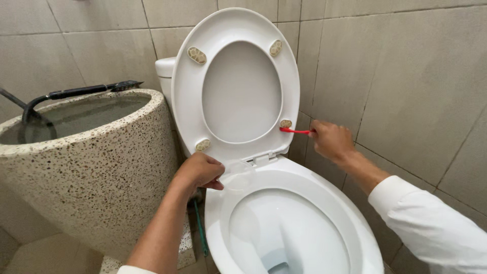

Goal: The person scrubs the toilet seat and lid with a red toothbrush, repeatedly dipping the brush into a small plastic cup of water. They clean the underside of the lid, the hinges, and the rim of the seat, then lower the seat and continue scrubbing the rim and underside of the seat.

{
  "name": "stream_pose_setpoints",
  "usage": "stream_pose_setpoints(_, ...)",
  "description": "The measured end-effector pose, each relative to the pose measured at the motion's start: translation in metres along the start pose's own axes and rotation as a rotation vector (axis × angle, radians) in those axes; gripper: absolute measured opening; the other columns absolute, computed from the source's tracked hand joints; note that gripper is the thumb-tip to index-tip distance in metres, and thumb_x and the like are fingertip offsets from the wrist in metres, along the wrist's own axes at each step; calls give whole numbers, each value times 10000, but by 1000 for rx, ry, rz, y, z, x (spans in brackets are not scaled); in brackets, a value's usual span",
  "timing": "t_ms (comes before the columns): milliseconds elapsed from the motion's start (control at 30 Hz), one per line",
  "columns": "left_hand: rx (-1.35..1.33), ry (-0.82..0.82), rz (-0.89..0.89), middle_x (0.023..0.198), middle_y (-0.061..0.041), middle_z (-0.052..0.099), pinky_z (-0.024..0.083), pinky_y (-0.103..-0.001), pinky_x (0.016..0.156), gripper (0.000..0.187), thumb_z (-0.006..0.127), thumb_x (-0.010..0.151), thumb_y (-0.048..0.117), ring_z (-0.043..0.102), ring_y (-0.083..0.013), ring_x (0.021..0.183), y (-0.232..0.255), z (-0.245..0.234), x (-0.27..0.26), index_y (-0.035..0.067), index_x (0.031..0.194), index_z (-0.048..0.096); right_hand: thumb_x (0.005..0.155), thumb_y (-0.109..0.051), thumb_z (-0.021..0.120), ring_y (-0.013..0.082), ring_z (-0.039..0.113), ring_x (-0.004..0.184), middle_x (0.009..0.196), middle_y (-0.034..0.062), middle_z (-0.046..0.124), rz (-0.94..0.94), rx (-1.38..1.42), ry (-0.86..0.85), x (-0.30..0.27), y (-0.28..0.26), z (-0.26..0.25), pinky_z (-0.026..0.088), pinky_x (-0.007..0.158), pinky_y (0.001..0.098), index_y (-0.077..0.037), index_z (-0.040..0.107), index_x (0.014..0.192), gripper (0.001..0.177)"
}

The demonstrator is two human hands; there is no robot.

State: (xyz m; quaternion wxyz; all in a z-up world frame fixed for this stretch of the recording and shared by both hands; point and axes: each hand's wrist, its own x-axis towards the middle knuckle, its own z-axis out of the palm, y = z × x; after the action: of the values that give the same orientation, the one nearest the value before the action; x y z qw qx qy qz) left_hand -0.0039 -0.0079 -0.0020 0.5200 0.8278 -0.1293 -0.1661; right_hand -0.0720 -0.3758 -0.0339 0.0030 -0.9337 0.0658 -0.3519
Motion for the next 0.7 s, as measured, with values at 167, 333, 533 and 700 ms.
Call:
stream_pose_setpoints(167, 61, 22, -26, 795, -120, 761, 630, -290, 630, 194, 673, 824, 71, 792, -231, 685, 5, 3, 0, -42, 952, 765, 926, -200, 635, 388, 699, 675, 869, 147, 708, -152, -28, 2, -6, -9, -6, 563, 610, 512, -67, 644, 1021, 163)
stream_pose_setpoints(333, -4, -37, 40, 713, -94, 695, 635, -287, 608, 116, 654, 819, 42, 789, -244, 655, 6, 9, 7, -56, 773, 695, 944, -179, 626, 363, 706, 667, 882, 133, 685, -239, -135, -18, 4, -19, -18, 583, 607, 489, -74, 656, 975, 114)
stream_pose_setpoints(533, -53, -56, 68, 625, -85, 643, 633, -297, 566, 188, 653, 799, 20, 773, -246, 622, 8, 23, 14, -20, 618, 623, 918, -198, 687, 319, 696, 627, 742, 134, 727, 80, 185, -58, -2, -19, -20, 538, 613, 449, -66, 701, 914, 133)
stream_pose_setpoints(700, -23, -60, 85, 618, -76, 623, 623, -293, 550, 190, 648, 788, 3, 780, -261, 614, 12, 25, 14, -13, 604, 599, 955, -236, 671, 310, 701, 584, 685, 172, 718, 321, 451, -173, -14, -27, 3, 523, 598, 450, -48, 675, 962, 188)
